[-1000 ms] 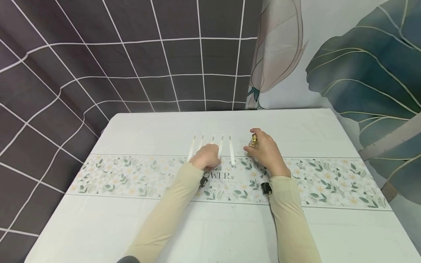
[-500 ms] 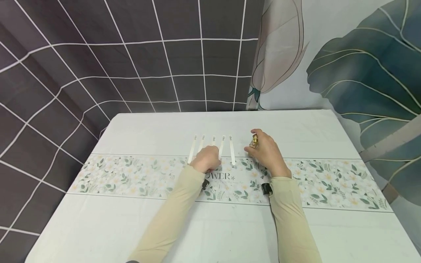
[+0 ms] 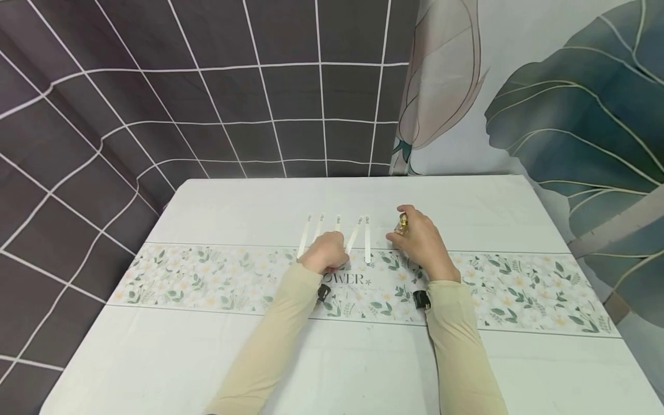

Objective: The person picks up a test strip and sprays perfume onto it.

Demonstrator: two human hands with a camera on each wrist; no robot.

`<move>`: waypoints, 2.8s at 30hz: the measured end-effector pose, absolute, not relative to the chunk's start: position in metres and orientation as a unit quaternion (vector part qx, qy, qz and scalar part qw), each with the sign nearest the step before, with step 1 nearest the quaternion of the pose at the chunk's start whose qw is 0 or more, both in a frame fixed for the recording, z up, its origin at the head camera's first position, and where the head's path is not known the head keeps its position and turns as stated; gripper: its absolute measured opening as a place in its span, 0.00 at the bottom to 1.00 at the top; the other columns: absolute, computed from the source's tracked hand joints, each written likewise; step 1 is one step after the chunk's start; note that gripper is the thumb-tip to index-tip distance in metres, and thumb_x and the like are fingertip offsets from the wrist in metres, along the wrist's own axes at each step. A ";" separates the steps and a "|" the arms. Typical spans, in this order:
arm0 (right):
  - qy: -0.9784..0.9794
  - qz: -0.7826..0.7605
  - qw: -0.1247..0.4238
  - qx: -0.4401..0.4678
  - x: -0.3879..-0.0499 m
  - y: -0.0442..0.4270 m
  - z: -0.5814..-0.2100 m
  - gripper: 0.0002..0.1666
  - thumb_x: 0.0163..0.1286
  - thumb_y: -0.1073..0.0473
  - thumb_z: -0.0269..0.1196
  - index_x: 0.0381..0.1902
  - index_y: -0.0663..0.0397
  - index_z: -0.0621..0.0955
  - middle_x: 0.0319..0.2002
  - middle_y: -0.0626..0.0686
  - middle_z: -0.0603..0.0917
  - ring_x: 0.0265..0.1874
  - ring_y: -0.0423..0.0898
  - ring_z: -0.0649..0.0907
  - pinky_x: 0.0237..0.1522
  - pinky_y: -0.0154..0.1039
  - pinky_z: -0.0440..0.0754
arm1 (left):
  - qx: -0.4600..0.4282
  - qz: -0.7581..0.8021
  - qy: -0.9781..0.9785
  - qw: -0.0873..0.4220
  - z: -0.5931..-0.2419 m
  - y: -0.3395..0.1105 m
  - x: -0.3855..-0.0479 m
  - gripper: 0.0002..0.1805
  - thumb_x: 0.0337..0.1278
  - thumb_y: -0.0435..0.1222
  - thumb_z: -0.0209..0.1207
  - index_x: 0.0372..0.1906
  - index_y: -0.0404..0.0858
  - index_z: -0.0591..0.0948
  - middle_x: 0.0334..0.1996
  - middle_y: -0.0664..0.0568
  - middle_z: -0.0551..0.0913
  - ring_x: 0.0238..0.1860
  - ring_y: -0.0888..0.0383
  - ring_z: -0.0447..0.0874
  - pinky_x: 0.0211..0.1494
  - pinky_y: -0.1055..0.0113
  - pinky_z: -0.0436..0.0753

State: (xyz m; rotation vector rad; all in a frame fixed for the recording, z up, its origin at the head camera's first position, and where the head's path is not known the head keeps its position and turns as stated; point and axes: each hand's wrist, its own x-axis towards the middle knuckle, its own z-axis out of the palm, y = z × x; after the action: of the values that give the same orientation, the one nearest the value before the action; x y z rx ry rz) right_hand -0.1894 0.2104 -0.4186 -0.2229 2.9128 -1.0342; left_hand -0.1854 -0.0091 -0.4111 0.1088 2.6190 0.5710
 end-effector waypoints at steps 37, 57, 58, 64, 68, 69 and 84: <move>0.930 -0.361 0.013 -0.064 -0.184 0.221 -0.414 0.41 0.70 0.52 0.68 0.64 0.61 0.55 0.46 0.69 0.79 0.38 0.58 0.79 0.40 0.49 0.76 | 0.035 0.355 0.930 0.092 -0.408 -0.019 -0.183 0.05 0.61 0.27 0.60 0.39 0.28 0.81 0.19 0.53 0.73 0.15 0.62 0.67 0.17 0.73 0.69; 0.823 -0.430 -0.348 -0.126 -0.129 0.177 -0.319 0.31 0.78 0.51 0.52 0.76 0.44 0.64 0.36 0.52 0.76 0.25 0.34 0.72 0.30 0.32 0.68 | 0.120 0.506 0.825 -0.220 -0.333 -0.063 -0.135 0.06 0.66 0.30 0.53 0.42 0.33 0.79 0.21 0.51 0.86 0.15 0.61 0.74 0.21 0.68 0.70; 0.823 -0.427 -0.353 -0.124 -0.128 0.176 -0.318 0.31 0.77 0.51 0.53 0.75 0.45 0.65 0.35 0.54 0.75 0.25 0.35 0.71 0.31 0.34 0.67 | 0.129 0.500 0.824 -0.235 -0.331 -0.062 -0.132 0.05 0.66 0.29 0.53 0.41 0.33 0.79 0.19 0.52 0.85 0.14 0.62 0.73 0.21 0.68 0.70; 0.826 -0.421 -0.358 -0.110 -0.124 0.169 -0.317 0.30 0.78 0.45 0.56 0.73 0.43 0.68 0.39 0.61 0.75 0.26 0.39 0.70 0.33 0.40 0.66 | 0.170 0.485 0.813 -0.272 -0.321 -0.057 -0.115 0.03 0.64 0.28 0.55 0.37 0.33 0.79 0.15 0.55 0.81 0.13 0.66 0.71 0.23 0.70 0.74; 0.820 -0.420 -0.374 -0.107 -0.123 0.167 -0.317 0.30 0.78 0.41 0.55 0.72 0.43 0.71 0.41 0.64 0.75 0.28 0.41 0.69 0.34 0.40 0.66 | 0.188 0.495 0.808 -0.258 -0.319 -0.053 -0.110 0.02 0.63 0.27 0.55 0.36 0.33 0.79 0.16 0.54 0.82 0.14 0.66 0.73 0.21 0.71 0.73; 0.818 -0.420 -0.379 -0.106 -0.123 0.166 -0.316 0.29 0.77 0.41 0.55 0.71 0.44 0.71 0.42 0.64 0.75 0.28 0.42 0.69 0.34 0.40 0.66 | 0.190 0.498 0.807 -0.253 -0.318 -0.053 -0.109 0.02 0.62 0.27 0.56 0.35 0.33 0.79 0.16 0.54 0.82 0.15 0.66 0.73 0.20 0.71 0.73; 0.822 -0.406 -0.390 -0.090 -0.123 0.164 -0.317 0.26 0.76 0.48 0.57 0.68 0.47 0.74 0.42 0.64 0.76 0.28 0.43 0.65 0.31 0.37 0.60 | 0.202 0.510 0.808 -0.215 -0.316 -0.046 -0.100 0.03 0.59 0.26 0.55 0.33 0.35 0.78 0.11 0.59 0.75 0.14 0.68 0.70 0.19 0.73 0.71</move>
State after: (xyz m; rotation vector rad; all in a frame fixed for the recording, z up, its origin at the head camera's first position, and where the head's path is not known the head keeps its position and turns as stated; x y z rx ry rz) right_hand -0.1234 0.1637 -0.3166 -0.3866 3.5169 -1.7384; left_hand -0.0997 -0.0463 -0.3158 0.7383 2.9573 1.8685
